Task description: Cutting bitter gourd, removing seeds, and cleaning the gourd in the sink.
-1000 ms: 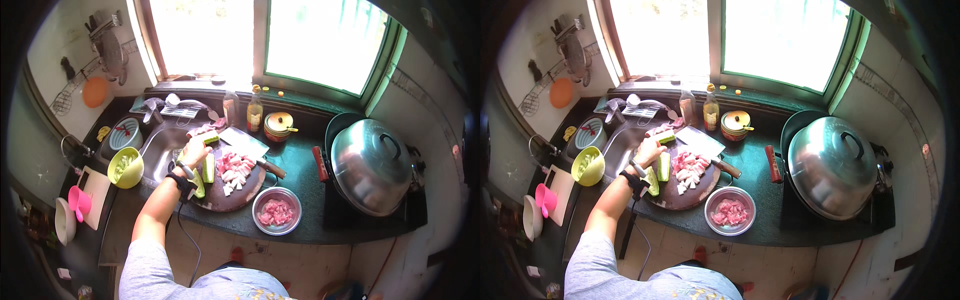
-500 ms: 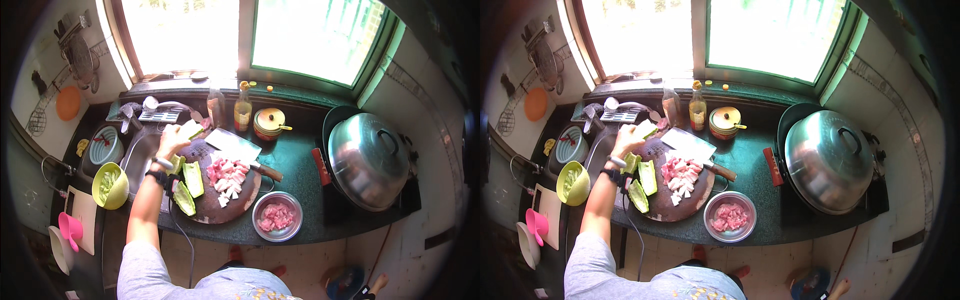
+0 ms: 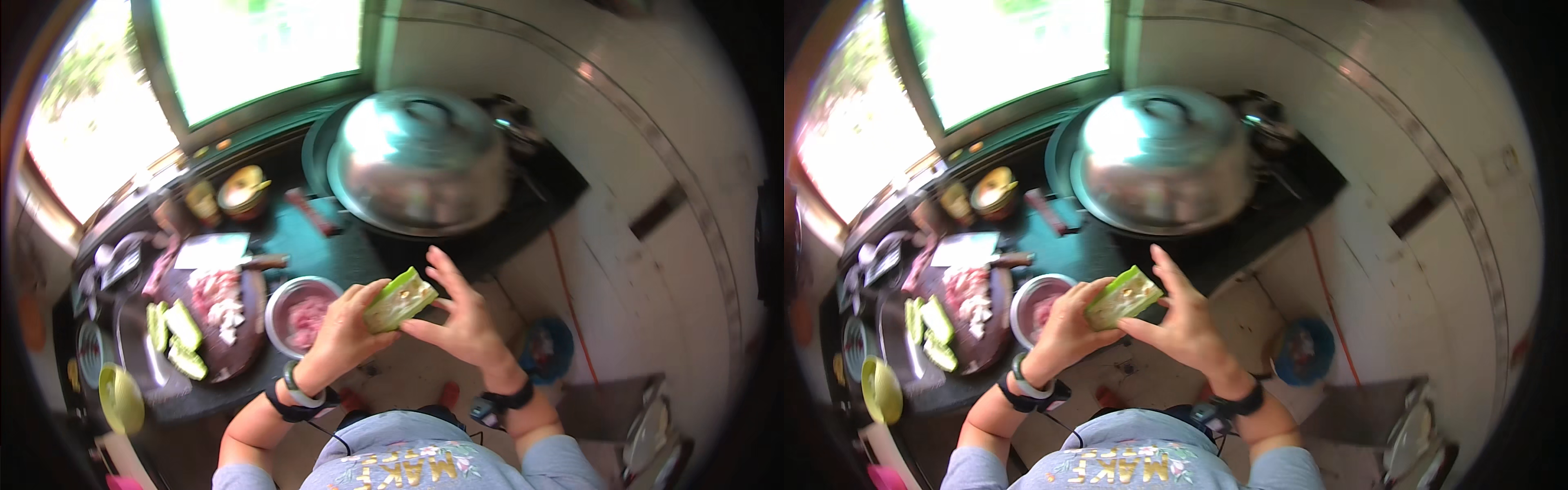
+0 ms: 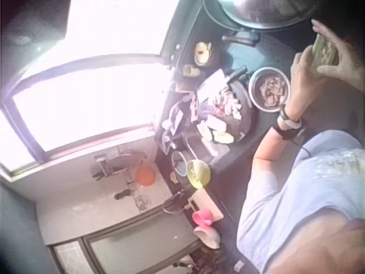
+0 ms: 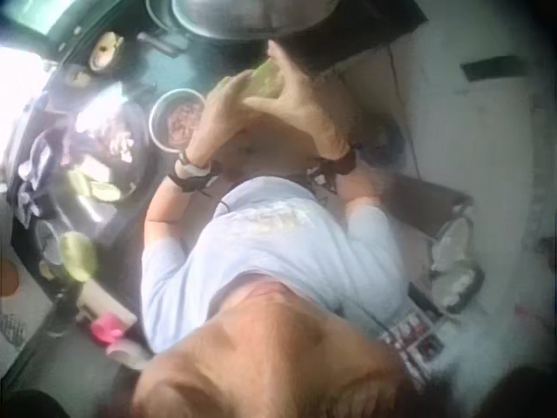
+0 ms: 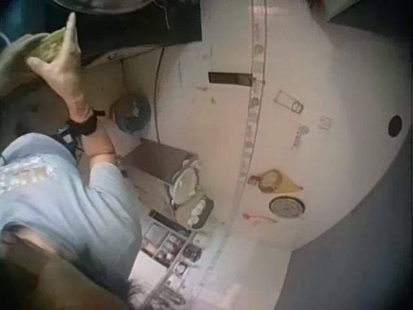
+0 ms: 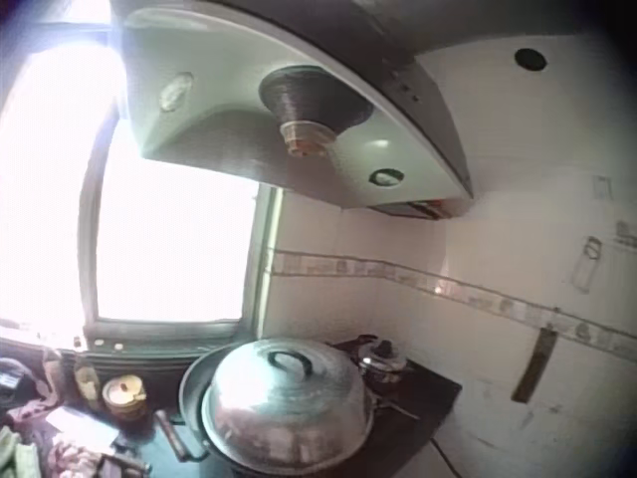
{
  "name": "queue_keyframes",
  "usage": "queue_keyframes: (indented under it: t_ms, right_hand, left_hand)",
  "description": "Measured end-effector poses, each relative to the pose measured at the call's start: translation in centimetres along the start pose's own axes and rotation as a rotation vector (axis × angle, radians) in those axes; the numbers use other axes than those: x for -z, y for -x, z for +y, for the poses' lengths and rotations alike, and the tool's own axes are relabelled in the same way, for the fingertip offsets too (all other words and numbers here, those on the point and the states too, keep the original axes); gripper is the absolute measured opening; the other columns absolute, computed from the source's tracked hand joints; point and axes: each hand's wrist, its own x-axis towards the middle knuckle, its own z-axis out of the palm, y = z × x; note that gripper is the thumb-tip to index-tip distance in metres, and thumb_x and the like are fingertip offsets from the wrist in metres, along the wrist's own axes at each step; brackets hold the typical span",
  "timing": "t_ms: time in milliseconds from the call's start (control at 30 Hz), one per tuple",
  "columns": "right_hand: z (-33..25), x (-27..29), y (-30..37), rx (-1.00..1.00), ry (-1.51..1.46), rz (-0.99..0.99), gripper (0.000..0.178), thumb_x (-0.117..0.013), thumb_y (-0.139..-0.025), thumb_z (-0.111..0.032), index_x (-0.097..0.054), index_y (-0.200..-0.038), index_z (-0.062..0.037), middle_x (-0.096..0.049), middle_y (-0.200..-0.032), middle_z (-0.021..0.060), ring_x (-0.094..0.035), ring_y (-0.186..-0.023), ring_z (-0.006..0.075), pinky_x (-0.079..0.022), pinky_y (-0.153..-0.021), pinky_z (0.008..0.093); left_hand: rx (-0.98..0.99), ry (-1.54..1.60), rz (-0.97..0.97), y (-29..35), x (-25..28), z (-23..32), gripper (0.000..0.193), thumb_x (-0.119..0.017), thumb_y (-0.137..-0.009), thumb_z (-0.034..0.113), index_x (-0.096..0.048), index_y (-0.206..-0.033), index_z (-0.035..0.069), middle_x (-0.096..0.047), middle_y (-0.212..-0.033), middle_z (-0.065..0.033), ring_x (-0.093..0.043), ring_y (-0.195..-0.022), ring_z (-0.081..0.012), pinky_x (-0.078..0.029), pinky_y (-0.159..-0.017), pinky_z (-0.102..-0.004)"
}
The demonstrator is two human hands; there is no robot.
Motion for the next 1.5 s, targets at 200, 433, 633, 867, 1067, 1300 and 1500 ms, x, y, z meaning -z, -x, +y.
queue_keyframes:
  t_ms: [200,433,633,867,1067,1300,1500]
  right_hand:
    - [8.0,14.8,5.2,0.023,0.335,0.206,0.109,-0.088,-0.058,-0.026,-0.028,-0.147,-0.0037,-0.049,-0.133,0.0224,-0.048,-0.124,0.0342,-0.038,-0.105,0.0397]
    - [18.2,32.9,13.2,-0.134,0.356,0.406,0.089,-0.081,-0.060,-0.020,-0.041,-0.138,-0.0054,-0.056,-0.117,0.0219,-0.058,-0.105,0.0346,-0.048,-0.090,0.0394]
    - [25.0,44.8,19.3,-0.195,0.446,0.570,0.056,-0.072,-0.068,-0.011,-0.056,-0.121,-0.0043,-0.063,-0.101,0.0231,-0.063,-0.090,0.0346,-0.051,-0.079,0.0388]
    - [28.5,52.2,24.0,-0.587,0.138,0.606,0.024,-0.060,-0.079,0.003,-0.065,-0.103,-0.0017,-0.068,-0.086,0.0168,-0.068,-0.075,0.0173,-0.053,-0.061,0.0284]
    - [34.9,55.7,27.6,-0.503,-0.494,0.911,0.023,-0.048,-0.086,0.000,-0.066,-0.102,0.0026,-0.066,-0.089,0.0098,-0.065,-0.075,0.0140,-0.054,-0.065,0.0259]
    - [32.8,55.8,27.4,-0.362,-0.094,0.686,0.037,-0.072,-0.081,-0.019,-0.064,-0.111,0.0003,-0.067,-0.095,0.0079,-0.064,-0.086,0.0116,-0.052,-0.073,0.0249]
    - [31.3,57.6,28.0,-0.560,0.035,0.603,0.033,-0.071,-0.081,-0.018,-0.067,-0.109,-0.0016,-0.068,-0.088,0.0103,-0.065,-0.080,0.0118,-0.053,-0.068,0.0269]
  left_hand:
    - [-0.258,0.118,-0.169,-7.6,-17.7,6.9,0.068,-0.074,-0.062,0.002,-0.053,-0.126,0.002,-0.058,-0.106,-0.0203,-0.060,-0.096,-0.0377,-0.050,-0.082,-0.0409]
    - [-0.202,0.103,-0.427,-13.5,-37.7,15.8,0.063,-0.071,-0.065,0.002,-0.053,-0.125,0.002,-0.057,-0.107,-0.0201,-0.057,-0.101,-0.0390,-0.048,-0.087,-0.0412]
    - [-0.251,0.131,-0.581,-17.0,-51.2,21.6,0.061,-0.071,-0.066,0.005,-0.054,-0.125,0.002,-0.057,-0.107,-0.0205,-0.057,-0.101,-0.0393,-0.048,-0.086,-0.0420]
    - [-0.382,0.068,-0.689,-19.2,-60.7,22.7,0.064,-0.076,-0.068,0.010,-0.053,-0.127,-0.001,-0.062,-0.103,-0.0189,-0.064,-0.090,-0.0317,-0.052,-0.079,-0.0380]
    - [0.161,0.300,-0.985,-21.1,-62.4,25.0,0.060,-0.078,-0.068,0.010,-0.056,-0.123,-0.001,-0.067,-0.087,-0.0124,-0.066,-0.068,-0.0206,-0.053,-0.061,-0.0314]
    - [0.078,0.235,-1.009,-21.5,-64.9,25.0,0.047,-0.076,-0.074,0.010,-0.059,-0.117,0.000,-0.065,-0.078,-0.0056,-0.061,-0.061,-0.0107,-0.051,-0.053,-0.0251]
    - [0.213,0.401,-1.116,-22.0,-66.6,24.5,0.034,-0.066,-0.085,0.010,-0.059,-0.116,0.000,-0.064,-0.083,-0.0047,-0.061,-0.062,-0.0103,-0.051,-0.053,-0.0243]
